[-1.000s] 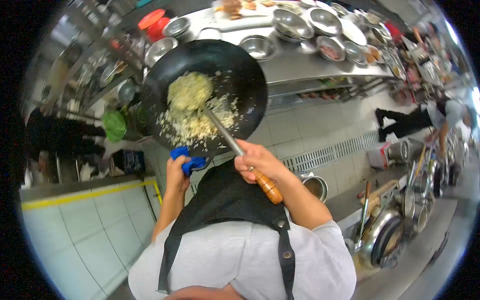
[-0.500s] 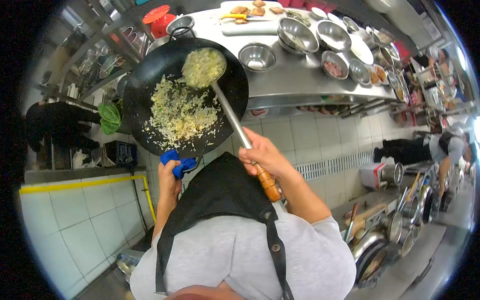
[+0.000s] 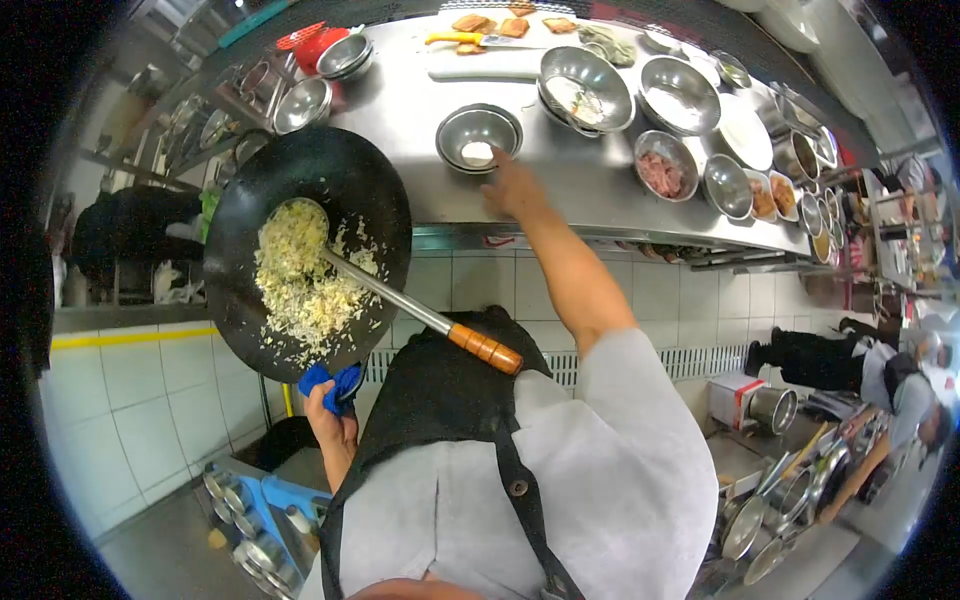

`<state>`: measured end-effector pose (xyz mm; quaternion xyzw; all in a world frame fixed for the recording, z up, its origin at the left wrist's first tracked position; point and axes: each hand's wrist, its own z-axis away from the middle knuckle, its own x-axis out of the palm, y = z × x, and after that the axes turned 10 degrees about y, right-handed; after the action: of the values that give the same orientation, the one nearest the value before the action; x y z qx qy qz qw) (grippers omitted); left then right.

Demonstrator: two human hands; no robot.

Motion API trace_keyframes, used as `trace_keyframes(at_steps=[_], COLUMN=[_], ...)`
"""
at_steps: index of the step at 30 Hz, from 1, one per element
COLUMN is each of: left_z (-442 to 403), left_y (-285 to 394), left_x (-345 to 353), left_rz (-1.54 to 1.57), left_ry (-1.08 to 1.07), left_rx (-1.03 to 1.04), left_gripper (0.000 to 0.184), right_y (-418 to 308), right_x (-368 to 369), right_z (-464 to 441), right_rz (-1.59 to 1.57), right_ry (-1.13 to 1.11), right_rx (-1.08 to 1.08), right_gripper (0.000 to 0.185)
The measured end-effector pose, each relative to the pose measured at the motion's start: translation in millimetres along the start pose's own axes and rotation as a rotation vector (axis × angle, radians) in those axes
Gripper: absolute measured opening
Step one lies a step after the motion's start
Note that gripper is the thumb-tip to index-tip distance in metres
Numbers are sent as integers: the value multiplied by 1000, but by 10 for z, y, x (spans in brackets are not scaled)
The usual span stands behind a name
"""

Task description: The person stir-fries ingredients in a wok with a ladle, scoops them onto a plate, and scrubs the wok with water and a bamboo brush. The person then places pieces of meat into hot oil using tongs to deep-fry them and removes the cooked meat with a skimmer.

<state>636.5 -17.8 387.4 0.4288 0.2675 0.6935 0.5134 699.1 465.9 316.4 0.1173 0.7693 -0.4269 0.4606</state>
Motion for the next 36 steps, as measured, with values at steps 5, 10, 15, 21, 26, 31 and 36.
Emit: trace_keyframes(at_steps=[5,10,15,21,26,31,36], left_z=[258,78,-33,-162,-213,-46,19], left_y=[16,-62,-21,51,118,210,-17], left_x=[17,-218,-277,-394,-533,-298,-144], left_rz=[48,38,15,-45,-120,-68,36], left_ry=[119,67,8,-75,-62,43,49], left_rx=[16,-10,-24,-11,-100,-125,-21], left_gripper=[33,30,32,31,20,32,35], right_y=[586,1175,333,-1325,-1757,-2061,-1883], right_x=[-225,-878,-1175,-792,-693,-1145,-1463], right_z=[182,677,919,1773,2077,1870,1688], right_rz=[63,133,-70,-1019,-1131,-1007,-922], right_ry=[4,107,120,-843,-1055,-1039,-1045], right_rx=[154,222,294,484,519,538,482], right_gripper=[47,47,54,53,37,37,42])
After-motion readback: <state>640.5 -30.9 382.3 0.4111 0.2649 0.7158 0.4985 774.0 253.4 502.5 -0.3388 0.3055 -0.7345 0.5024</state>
